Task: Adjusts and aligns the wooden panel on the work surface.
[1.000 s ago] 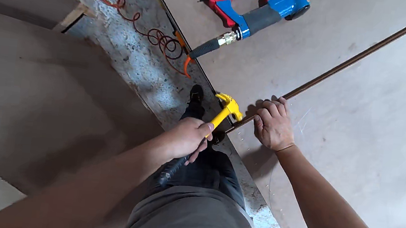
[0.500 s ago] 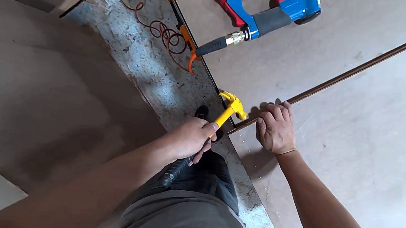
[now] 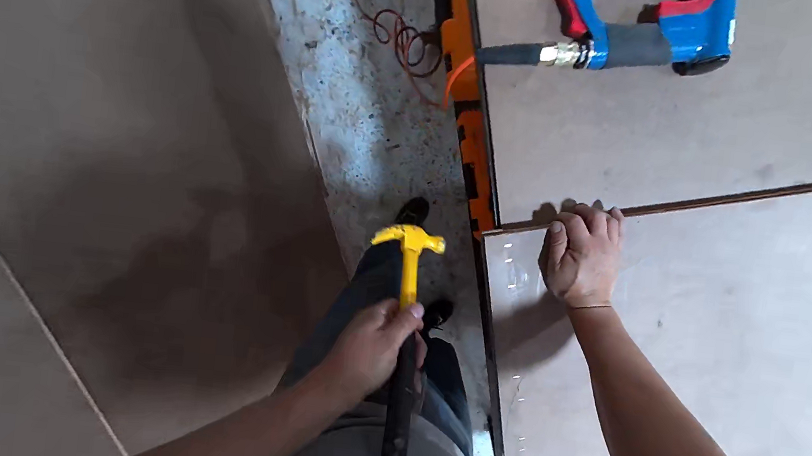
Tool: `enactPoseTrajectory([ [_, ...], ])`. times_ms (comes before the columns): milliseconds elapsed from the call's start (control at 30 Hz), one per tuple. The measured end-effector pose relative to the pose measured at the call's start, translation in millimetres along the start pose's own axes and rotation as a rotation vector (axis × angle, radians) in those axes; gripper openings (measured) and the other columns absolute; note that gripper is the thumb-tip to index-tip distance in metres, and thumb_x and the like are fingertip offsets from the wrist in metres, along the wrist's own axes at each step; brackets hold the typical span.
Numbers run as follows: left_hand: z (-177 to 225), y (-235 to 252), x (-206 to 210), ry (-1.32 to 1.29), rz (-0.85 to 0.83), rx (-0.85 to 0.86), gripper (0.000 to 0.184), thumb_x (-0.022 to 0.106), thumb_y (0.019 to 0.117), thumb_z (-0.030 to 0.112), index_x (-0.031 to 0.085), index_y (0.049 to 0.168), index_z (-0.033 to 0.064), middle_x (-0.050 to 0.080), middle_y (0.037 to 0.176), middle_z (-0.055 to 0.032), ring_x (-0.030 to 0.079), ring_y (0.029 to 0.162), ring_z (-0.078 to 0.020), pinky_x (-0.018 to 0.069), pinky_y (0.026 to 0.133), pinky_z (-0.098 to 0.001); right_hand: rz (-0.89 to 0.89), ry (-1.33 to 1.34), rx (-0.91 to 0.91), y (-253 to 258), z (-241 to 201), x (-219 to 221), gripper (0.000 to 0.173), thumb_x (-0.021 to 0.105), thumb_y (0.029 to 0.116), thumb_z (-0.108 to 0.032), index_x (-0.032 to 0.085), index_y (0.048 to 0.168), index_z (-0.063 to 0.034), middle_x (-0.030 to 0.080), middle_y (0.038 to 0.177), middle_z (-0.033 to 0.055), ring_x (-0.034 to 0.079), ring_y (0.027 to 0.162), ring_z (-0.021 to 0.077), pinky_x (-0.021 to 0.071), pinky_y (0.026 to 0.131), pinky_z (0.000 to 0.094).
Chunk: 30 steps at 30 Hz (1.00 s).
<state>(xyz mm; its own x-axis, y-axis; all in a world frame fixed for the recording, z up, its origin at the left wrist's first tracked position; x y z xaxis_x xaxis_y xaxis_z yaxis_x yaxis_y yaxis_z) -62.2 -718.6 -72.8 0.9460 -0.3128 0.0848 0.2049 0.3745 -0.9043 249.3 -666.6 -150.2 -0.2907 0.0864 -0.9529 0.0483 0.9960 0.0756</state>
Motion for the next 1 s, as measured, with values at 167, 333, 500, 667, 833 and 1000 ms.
enactPoseTrajectory([
  [167,-51,-21,48,-0.436,0.117,0.035,0.047,0.032,0.1139,0.038,0.057,0.11,-0.0009,0.063,0.071,-0.0145,0.064,0.05,-0.0254,0.0607,0.049,-0.0402,0.01,-0.022,0.006,-2,-1,0,0.048,0.035,0.1095,-0.041,0.074,0.113,-0.0151,0.07,0.123,0.0123,0.06,0.125,0.0328,0.0285,0.122,0.0571],
  [333,-60,-24,99,-0.522,-0.029,0.029,0.043,0.031,0.114,0.037,0.053,0.113,0.0,0.066,0.071,-0.015,0.066,0.05,-0.0257,0.0617,0.048,-0.0402,0.027,-0.067,0.001,2,-1,1,0.045,0.035,0.1093,-0.04,0.074,0.114,-0.0181,0.07,0.125,0.0078,0.059,0.129,0.0278,0.0287,0.123,0.0526],
  [500,-66,-21,83,-0.607,0.153,0.141,0.049,0.031,0.113,0.045,0.056,0.114,0.0028,0.064,0.071,-0.0118,0.063,0.049,-0.0221,0.0591,0.047,-0.0377,0.035,-0.084,-0.022,1,-3,0,0.047,0.033,0.1098,-0.041,0.074,0.112,-0.0165,0.07,0.121,0.0088,0.06,0.125,0.0287,0.0303,0.121,0.0516],
  [667,-75,-24,111,-0.532,-0.036,0.055,0.043,0.032,0.1139,0.037,0.054,0.113,-0.0001,0.066,0.072,-0.0142,0.068,0.053,-0.0258,0.0629,0.051,-0.0408,0.037,-0.089,-0.011,1,-3,0,0.047,0.034,0.1096,-0.041,0.073,0.111,-0.0166,0.07,0.12,0.0082,0.06,0.125,0.0284,0.0302,0.121,0.0506],
  [833,-81,-21,107,-0.479,0.025,0.068,0.043,0.03,0.114,0.038,0.052,0.114,0.001,0.065,0.071,-0.015,0.067,0.052,-0.0276,0.0627,0.049,-0.043,0.046,-0.091,-0.011,1,-4,0,0.045,0.035,0.1095,-0.04,0.074,0.11,-0.017,0.071,0.118,0.0085,0.061,0.123,0.0277,0.0315,0.12,0.0507],
  [1000,-75,-22,98,-0.508,0.106,0.168,0.043,0.032,0.1136,0.036,0.055,0.109,0.0003,0.064,0.068,-0.0124,0.064,0.048,-0.0242,0.0605,0.046,-0.0402,0.04,-0.087,0.001,1,-3,0,0.045,0.036,0.1092,-0.041,0.074,0.109,-0.0177,0.07,0.12,0.0076,0.059,0.124,0.0271,0.0308,0.12,0.0496],
])
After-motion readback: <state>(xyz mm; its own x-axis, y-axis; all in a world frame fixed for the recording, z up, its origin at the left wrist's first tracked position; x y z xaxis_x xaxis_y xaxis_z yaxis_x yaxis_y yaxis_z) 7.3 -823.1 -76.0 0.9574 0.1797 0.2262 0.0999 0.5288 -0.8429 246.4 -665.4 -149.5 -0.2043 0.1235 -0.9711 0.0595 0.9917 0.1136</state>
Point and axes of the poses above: each hand's wrist, its own y-axis towards the middle knuckle, its own x-axis out of the palm, z = x × y, the point moved 4 cm from there along y, towards the middle knuckle
